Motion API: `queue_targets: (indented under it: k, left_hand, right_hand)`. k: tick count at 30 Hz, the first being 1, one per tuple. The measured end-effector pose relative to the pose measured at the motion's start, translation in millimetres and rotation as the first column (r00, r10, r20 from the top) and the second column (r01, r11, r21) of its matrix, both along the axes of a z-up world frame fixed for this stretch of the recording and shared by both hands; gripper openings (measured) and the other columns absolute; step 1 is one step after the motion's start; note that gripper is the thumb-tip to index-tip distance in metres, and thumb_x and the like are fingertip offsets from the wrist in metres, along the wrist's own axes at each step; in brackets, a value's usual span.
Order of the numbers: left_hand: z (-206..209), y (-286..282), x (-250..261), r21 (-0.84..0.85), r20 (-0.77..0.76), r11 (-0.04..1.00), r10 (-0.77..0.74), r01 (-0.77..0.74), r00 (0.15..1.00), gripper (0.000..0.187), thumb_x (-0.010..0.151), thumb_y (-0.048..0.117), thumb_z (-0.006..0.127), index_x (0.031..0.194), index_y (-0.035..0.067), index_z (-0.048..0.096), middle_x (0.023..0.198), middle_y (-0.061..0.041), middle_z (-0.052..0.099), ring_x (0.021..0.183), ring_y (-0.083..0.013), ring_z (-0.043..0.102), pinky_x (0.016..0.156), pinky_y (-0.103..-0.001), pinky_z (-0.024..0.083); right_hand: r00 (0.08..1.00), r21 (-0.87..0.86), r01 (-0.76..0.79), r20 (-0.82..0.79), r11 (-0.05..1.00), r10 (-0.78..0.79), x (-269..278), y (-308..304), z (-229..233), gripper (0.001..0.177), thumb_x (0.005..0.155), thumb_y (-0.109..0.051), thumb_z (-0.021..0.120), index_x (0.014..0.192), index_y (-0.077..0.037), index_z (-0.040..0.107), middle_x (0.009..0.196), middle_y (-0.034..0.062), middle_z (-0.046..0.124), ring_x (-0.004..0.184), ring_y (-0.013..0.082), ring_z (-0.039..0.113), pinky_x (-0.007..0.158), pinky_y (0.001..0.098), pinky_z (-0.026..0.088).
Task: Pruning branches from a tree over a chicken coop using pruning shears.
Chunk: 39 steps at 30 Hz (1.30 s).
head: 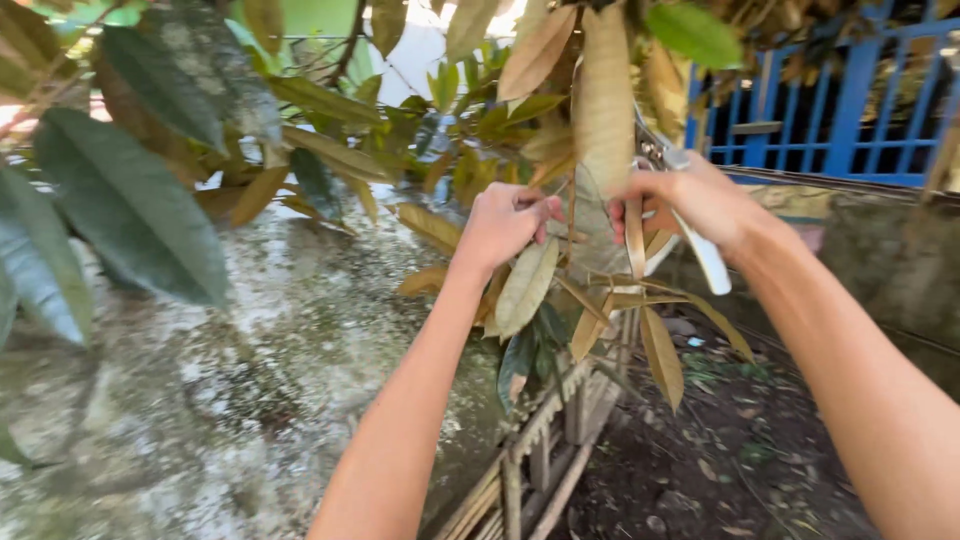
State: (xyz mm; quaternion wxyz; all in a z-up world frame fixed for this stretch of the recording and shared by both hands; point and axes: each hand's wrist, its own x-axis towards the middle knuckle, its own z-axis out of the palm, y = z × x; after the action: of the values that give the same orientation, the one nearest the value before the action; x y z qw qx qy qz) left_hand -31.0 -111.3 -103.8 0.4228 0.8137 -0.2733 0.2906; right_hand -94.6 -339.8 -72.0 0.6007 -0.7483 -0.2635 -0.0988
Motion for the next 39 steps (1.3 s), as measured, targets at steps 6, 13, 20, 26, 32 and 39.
queue_targets:
  k: [6, 13, 20, 26, 32, 39]
  left_hand:
    - [-31.8, -40.0, -8.9, -0.075, -0.110, 0.993, -0.100, 0.092, 0.989, 0.026, 0.091, 0.027, 0.068, 0.088, 0.004, 0.081, 0.057, -0.002, 0.068, 0.055, -0.0099, 0.060, 0.057, -0.030, 0.048]
    - [-72.2, -96.1, -0.3, -0.065, -0.132, 0.982, -0.185, 0.177, 0.974, 0.024, 0.090, 0.027, 0.069, 0.090, 0.006, 0.082, 0.058, 0.000, 0.068, 0.055, -0.0084, 0.059, 0.055, -0.027, 0.047]
    - [-120.8, -165.7, -1.1, -0.046, -0.226, 0.974, -0.228, 0.223, 0.947, 0.023, 0.091, 0.025, 0.069, 0.088, 0.007, 0.082, 0.059, -0.001, 0.069, 0.056, -0.0089, 0.058, 0.056, -0.029, 0.046]
    - [-162.9, -227.3, 0.3, -0.031, -0.287, 0.959, -0.278, 0.282, 0.917, 0.022, 0.092, 0.024, 0.068, 0.088, 0.007, 0.082, 0.061, -0.001, 0.070, 0.057, -0.0085, 0.058, 0.057, -0.029, 0.046]
    - [-184.9, -281.8, -10.8, -0.003, -0.349, 0.958, -0.269, 0.286, 0.898, 0.023, 0.091, 0.025, 0.068, 0.091, 0.007, 0.083, 0.063, -0.003, 0.071, 0.058, -0.0099, 0.059, 0.058, -0.030, 0.046]
    - [-222.4, -343.6, -12.1, 0.002, -0.378, 0.952, -0.283, 0.307, 0.881, 0.024, 0.088, 0.026, 0.069, 0.097, 0.008, 0.082, 0.075, -0.006, 0.077, 0.069, -0.0135, 0.070, 0.070, -0.031, 0.053]
  right_hand:
    - [0.990, -0.043, 0.133, -0.032, 0.990, -0.134, -14.5, -38.3, -25.4, 0.027, 0.086, -0.011, 0.058, 0.108, 0.005, 0.062, 0.080, 0.0132, 0.069, 0.072, 0.0244, 0.070, 0.071, 0.0396, 0.059]
    - [0.967, -0.095, 0.230, -0.088, 0.969, -0.238, -30.4, -96.5, -65.4, 0.027, 0.087, -0.011, 0.059, 0.108, 0.005, 0.065, 0.079, 0.0133, 0.069, 0.073, 0.0240, 0.071, 0.070, 0.0389, 0.057]
    - [0.944, -0.074, 0.261, -0.186, 0.962, -0.271, -41.6, -179.3, -115.5, 0.027, 0.086, -0.010, 0.061, 0.107, 0.006, 0.065, 0.085, 0.0146, 0.071, 0.074, 0.0254, 0.073, 0.076, 0.0390, 0.060]
    - [0.932, -0.043, 0.229, -0.278, 0.973, -0.232, -47.3, -242.0, -157.0, 0.027, 0.085, -0.008, 0.062, 0.108, 0.006, 0.066, 0.093, 0.0163, 0.074, 0.076, 0.0237, 0.071, 0.076, 0.0397, 0.059]
    - [0.941, -0.071, 0.187, -0.273, 0.980, -0.199, -60.0, -289.9, -184.5, 0.028, 0.083, -0.007, 0.061, 0.108, 0.004, 0.066, 0.099, 0.0174, 0.078, 0.073, 0.0195, 0.066, 0.073, 0.0371, 0.058]
    - [0.919, -0.212, 0.271, -0.232, 0.939, -0.318, -76.6, -330.3, -216.4, 0.037, 0.084, -0.008, 0.064, 0.119, 0.002, 0.074, 0.081, 0.0144, 0.072, 0.075, 0.0156, 0.066, 0.077, 0.0327, 0.053]
